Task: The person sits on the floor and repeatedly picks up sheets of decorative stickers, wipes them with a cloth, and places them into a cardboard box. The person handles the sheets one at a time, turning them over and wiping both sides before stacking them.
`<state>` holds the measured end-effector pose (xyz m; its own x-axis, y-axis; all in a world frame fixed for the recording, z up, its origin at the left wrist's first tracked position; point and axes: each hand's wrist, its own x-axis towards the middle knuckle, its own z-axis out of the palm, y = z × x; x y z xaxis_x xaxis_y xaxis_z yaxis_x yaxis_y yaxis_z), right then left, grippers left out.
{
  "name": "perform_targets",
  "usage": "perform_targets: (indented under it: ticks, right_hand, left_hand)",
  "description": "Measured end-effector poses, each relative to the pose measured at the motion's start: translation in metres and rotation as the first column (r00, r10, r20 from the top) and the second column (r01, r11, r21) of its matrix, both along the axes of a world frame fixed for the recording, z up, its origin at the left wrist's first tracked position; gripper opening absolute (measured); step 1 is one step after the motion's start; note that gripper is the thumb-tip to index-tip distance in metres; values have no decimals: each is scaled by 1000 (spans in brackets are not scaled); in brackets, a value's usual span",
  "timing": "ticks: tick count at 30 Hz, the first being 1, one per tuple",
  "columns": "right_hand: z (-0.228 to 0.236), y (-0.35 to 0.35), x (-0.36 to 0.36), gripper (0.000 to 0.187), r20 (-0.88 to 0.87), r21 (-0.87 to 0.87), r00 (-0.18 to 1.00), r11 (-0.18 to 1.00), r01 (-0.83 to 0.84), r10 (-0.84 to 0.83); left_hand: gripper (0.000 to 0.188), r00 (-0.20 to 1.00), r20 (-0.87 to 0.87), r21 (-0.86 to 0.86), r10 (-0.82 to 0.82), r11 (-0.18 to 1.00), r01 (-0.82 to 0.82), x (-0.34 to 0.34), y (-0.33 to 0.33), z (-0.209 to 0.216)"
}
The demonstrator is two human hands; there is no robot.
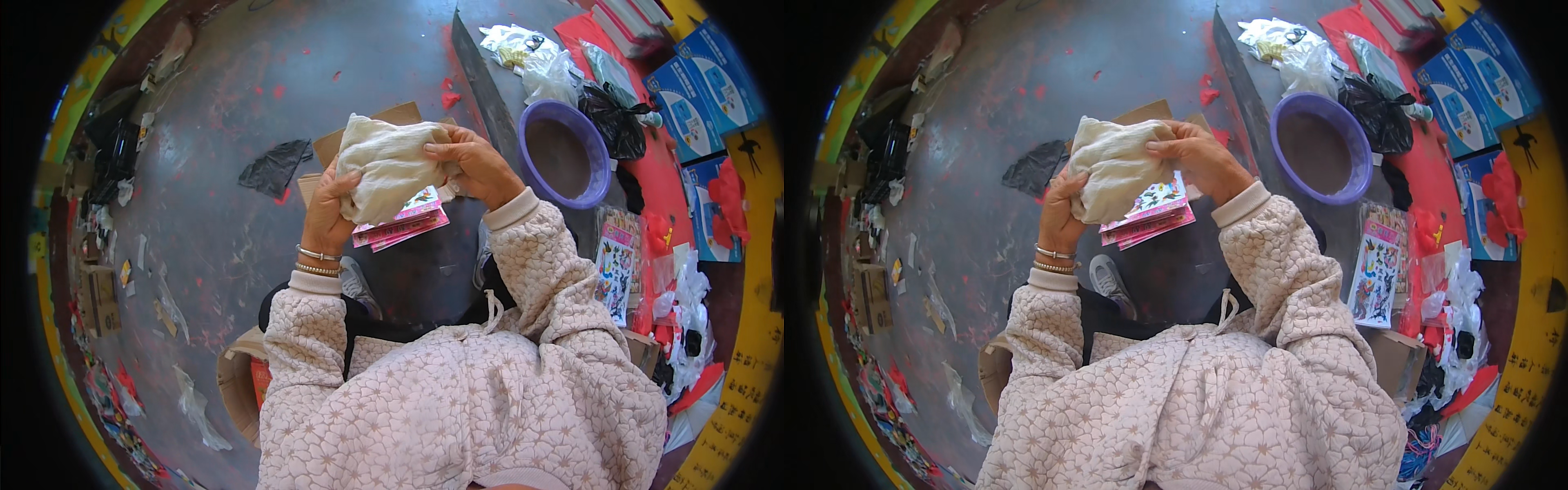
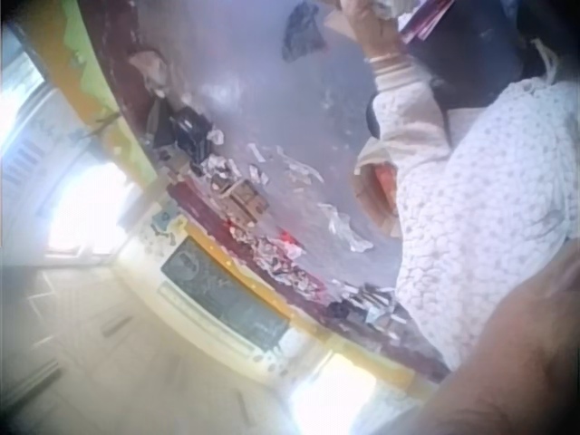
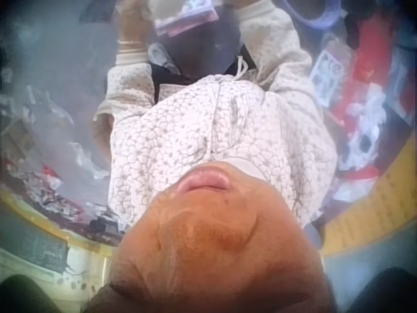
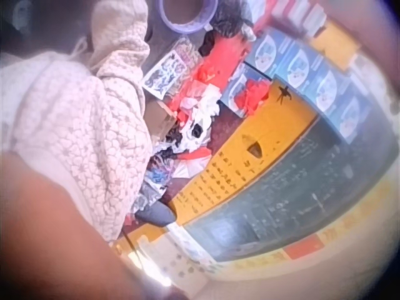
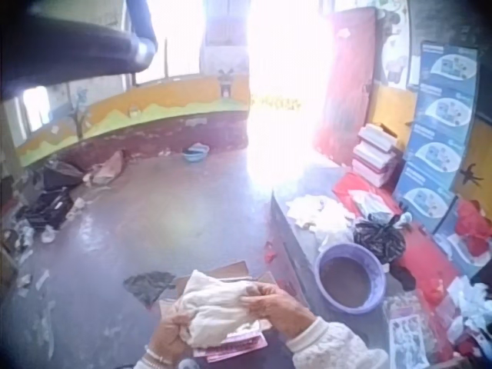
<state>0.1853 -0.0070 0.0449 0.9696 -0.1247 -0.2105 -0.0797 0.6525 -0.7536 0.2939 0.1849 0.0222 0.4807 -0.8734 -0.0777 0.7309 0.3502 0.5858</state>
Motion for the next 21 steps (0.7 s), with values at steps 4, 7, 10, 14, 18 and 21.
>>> perform_targets:
  ticks: [4, 7, 10, 14, 18, 21]
  right_hand:
    - [-8, -12, -1, 21, -39, -87, 999, 996, 27, -30]
    - [-7, -11, 0, 24, -92, -23, 996, 1000, 10, -12]
    - [-12, -7, 5, 26, -103, 6, 994, 999, 45, -44]
    - [-7, -1, 6, 33, -97, 222, 995, 974, 38, -16]
    - [-5, -5, 4, 34, -19, 352, 999, 936, -23, 32]
    - [-4, -9, 4, 31, 28, 339, 1000, 941, -5, -5]
  left_hand:
    - [44, 992, -116, -9, -43, 999, 43, 1, 1, 2]
    - [42, 975, -186, -65, -120, 992, 110, 4, 3, -4]
    - [42, 959, -225, -130, -173, 981, 146, 3, 4, -8]
    - [41, 967, -221, -113, -131, 988, 108, -2, 2, -3]
    - [37, 970, -242, -41, -28, 999, 18, -8, -4, 4]
    - [39, 991, -133, 110, -27, 993, 41, -5, -6, 0]
